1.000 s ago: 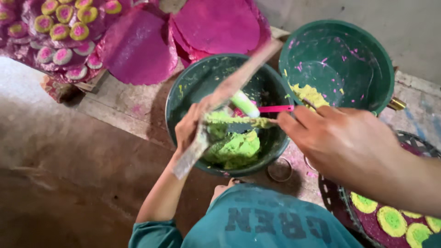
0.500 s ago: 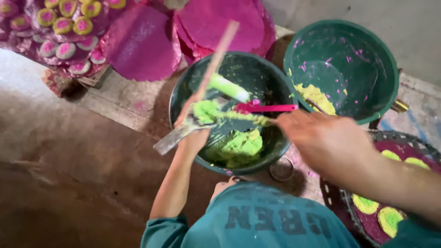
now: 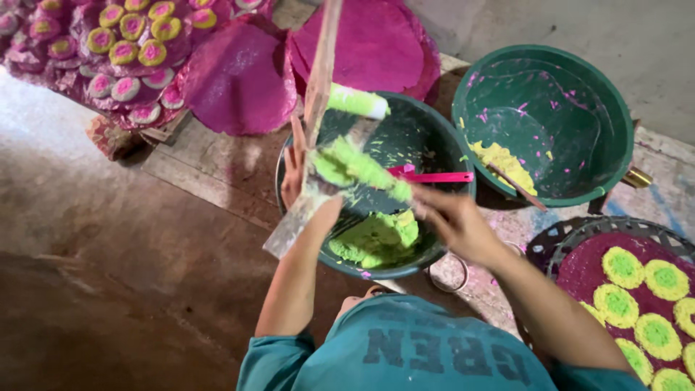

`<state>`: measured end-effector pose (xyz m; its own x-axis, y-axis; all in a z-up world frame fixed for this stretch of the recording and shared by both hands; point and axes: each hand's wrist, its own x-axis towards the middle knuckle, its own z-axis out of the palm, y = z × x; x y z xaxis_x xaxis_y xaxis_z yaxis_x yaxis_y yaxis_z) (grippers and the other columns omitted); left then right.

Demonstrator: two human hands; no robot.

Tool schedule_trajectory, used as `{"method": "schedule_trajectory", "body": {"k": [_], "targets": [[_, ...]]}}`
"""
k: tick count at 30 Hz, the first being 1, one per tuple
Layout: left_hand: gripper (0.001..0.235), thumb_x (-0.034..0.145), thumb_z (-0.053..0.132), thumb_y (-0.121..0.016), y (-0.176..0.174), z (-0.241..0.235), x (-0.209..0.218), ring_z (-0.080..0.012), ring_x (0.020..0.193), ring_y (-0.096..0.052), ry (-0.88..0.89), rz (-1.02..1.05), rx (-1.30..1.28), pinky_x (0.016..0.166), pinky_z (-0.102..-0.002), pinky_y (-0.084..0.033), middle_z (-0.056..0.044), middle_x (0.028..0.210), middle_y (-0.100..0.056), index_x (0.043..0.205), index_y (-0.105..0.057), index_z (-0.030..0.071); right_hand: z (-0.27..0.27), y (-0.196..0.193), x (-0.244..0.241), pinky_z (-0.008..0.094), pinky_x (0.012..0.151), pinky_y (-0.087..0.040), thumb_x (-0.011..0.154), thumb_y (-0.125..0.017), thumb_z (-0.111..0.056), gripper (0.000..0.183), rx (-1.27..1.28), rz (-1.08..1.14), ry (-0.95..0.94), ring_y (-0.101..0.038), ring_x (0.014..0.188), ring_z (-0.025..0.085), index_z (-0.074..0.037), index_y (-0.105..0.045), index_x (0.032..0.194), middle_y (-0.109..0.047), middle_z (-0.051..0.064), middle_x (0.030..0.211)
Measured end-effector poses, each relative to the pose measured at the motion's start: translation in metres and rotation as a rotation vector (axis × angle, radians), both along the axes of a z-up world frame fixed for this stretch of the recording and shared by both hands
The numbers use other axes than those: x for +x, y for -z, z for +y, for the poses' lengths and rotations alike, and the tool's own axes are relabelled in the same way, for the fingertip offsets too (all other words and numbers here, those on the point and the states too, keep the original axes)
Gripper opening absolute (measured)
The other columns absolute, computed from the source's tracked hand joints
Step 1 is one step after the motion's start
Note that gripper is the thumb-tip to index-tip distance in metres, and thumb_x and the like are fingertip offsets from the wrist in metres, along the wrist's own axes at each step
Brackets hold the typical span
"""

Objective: The person scoops green and yellow paste into a handheld extruder and presses out circular shapes onto a pink glittery mat. They repeat this process, filling the mat with green-centered yellow circles and then moving to a new mat to continue.

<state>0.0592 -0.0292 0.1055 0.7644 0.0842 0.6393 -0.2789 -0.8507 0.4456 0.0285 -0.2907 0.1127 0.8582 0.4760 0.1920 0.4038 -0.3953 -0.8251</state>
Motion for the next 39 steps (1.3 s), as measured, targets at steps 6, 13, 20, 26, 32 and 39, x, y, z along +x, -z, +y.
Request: {"method": "schedule_trajectory", "body": {"k": [6,13,20,26,32,39], "targets": [[0.108,0.087,0.029,-0.079,0.017,-0.015,0.002,-0.0465,0.099,-0.063,-0.056,0.236,-0.273,0.081,-0.051,-0.054,-0.03,0.13,-0.053,0.164,-0.009,0.0,0.023,0.033,0.016,0.035,0.096,-0.055,0.099,-0.059,-0.007,0.041,-0.022,-0.155,0.066,-0.072,0.115,0.027,0.001,-0.057,0.139,-0.07,0.024,0.126],[0.074,0.085,0.007,-0.077,0.078,0.034,0.056,-0.0318,0.108,-0.067,0.196,-0.079,-0.511,0.093,-0.046,-0.056,-0.02,0.121,-0.064,0.147,-0.04,-0.007,-0.003,0.07,-0.006,0.038,0.094,-0.055,0.103,-0.057,-0.013,0.047,-0.226,0.282,-0.146,-0.071,0.111,0.034,-0.009,-0.052,0.15,-0.071,0.028,0.12],[0.035,0.072,0.004,-0.066,0.075,-0.038,0.006,-0.0173,0.074,-0.06,0.693,0.593,-1.485,0.061,-0.03,-0.052,-0.008,0.088,-0.059,0.106,-0.061,-0.001,-0.037,0.048,0.008,0.044,0.106,-0.043,0.107,-0.055,-0.038,0.064,-0.021,0.108,-0.109,-0.051,0.127,0.031,-0.012,-0.022,0.156,-0.05,0.021,0.142],[0.055,0.071,0.005,-0.07,0.069,-0.162,-0.081,-0.0205,0.08,-0.065,1.092,1.417,-1.578,0.067,-0.037,-0.055,-0.009,0.097,-0.066,0.125,-0.067,0.008,-0.107,-0.003,-0.036,0.053,0.095,-0.053,0.101,-0.06,-0.059,0.096,1.242,0.224,-0.02,-0.055,0.127,0.037,-0.019,-0.001,0.166,-0.044,0.026,0.154],[0.044,0.077,0.029,-0.082,0.013,-0.216,-0.078,-0.0314,0.085,-0.069,1.237,0.784,-0.235,0.075,-0.042,-0.056,-0.013,0.097,-0.07,0.111,-0.062,0.01,-0.198,-0.078,-0.11,0.048,0.097,-0.055,0.085,-0.075,-0.04,0.089,0.625,-0.045,0.001,-0.065,0.119,0.038,-0.011,-0.035,0.159,-0.06,0.028,0.141],[0.031,0.085,0.035,-0.07,-0.005,-0.291,-0.124,-0.0349,0.092,-0.07,1.267,0.992,0.246,0.078,-0.046,-0.054,-0.013,0.097,-0.073,0.109,-0.07,0.016,-0.253,-0.029,-0.209,0.052,0.101,-0.059,0.1,-0.05,-0.025,0.058,-0.046,-0.712,0.03,-0.062,0.127,0.055,-0.032,-0.039,0.156,-0.057,0.029,0.142]]}}
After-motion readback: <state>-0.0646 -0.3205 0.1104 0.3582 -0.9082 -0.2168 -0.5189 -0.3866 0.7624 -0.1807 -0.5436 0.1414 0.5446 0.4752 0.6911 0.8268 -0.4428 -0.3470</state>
